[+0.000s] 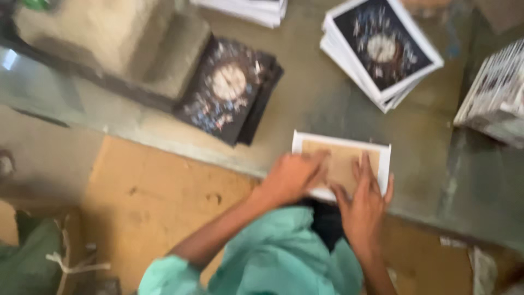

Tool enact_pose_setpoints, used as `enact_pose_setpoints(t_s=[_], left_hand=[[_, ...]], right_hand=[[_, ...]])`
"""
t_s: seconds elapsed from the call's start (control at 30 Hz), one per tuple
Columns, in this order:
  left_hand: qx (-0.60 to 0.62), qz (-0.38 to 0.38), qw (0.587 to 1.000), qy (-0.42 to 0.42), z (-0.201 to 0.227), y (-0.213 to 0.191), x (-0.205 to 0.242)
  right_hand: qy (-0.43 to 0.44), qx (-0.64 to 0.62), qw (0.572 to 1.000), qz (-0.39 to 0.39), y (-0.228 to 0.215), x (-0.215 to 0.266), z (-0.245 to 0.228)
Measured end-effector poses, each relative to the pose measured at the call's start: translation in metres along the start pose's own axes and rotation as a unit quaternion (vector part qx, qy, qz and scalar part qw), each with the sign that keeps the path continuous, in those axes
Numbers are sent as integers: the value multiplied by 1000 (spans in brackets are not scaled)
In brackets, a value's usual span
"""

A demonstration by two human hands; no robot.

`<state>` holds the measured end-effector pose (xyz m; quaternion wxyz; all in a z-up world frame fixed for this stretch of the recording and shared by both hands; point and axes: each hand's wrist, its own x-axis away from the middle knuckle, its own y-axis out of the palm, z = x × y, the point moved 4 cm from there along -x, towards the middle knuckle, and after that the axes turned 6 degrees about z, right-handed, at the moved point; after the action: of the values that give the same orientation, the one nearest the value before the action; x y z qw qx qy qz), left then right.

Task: The person repeatedly picks up a printed card with a clock design and a cardboard frame, aligns the card into the frame, and presses the edges to secure it. The person then places the assembled unit on a growing stack on the table.

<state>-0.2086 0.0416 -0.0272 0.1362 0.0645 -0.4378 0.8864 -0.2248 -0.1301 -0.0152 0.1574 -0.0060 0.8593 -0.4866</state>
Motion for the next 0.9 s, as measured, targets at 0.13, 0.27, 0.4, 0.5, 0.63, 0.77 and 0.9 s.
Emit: enact_pose_setpoints(t_s=[0.13, 0.27, 0.4, 0.5, 0.63, 0.77, 0.9], left_hand=[[-69, 346, 903, 245, 32, 2, -5], [19, 175, 946, 271, 23, 14, 16], [-66, -51, 994, -74, -25, 5, 8], [-90, 307, 933, 165, 2, -19, -15], [-131, 279, 937, 167, 22, 7, -47], [-132, 312, 925, 171, 24, 15, -54], [-116, 311, 929, 161, 26, 0, -62]], right_hand=[[8, -20, 1000, -8, 9, 25, 13], [-6, -4, 1000, -22, 11, 26, 20], [-5, 1, 1000, -15, 14, 24, 10], [17, -22, 999, -30, 18, 24, 6], [52, -20, 998, -8, 21, 29, 3], [118, -54, 991, 20, 25, 32, 8], [155, -67, 984, 46, 24, 34, 11]])
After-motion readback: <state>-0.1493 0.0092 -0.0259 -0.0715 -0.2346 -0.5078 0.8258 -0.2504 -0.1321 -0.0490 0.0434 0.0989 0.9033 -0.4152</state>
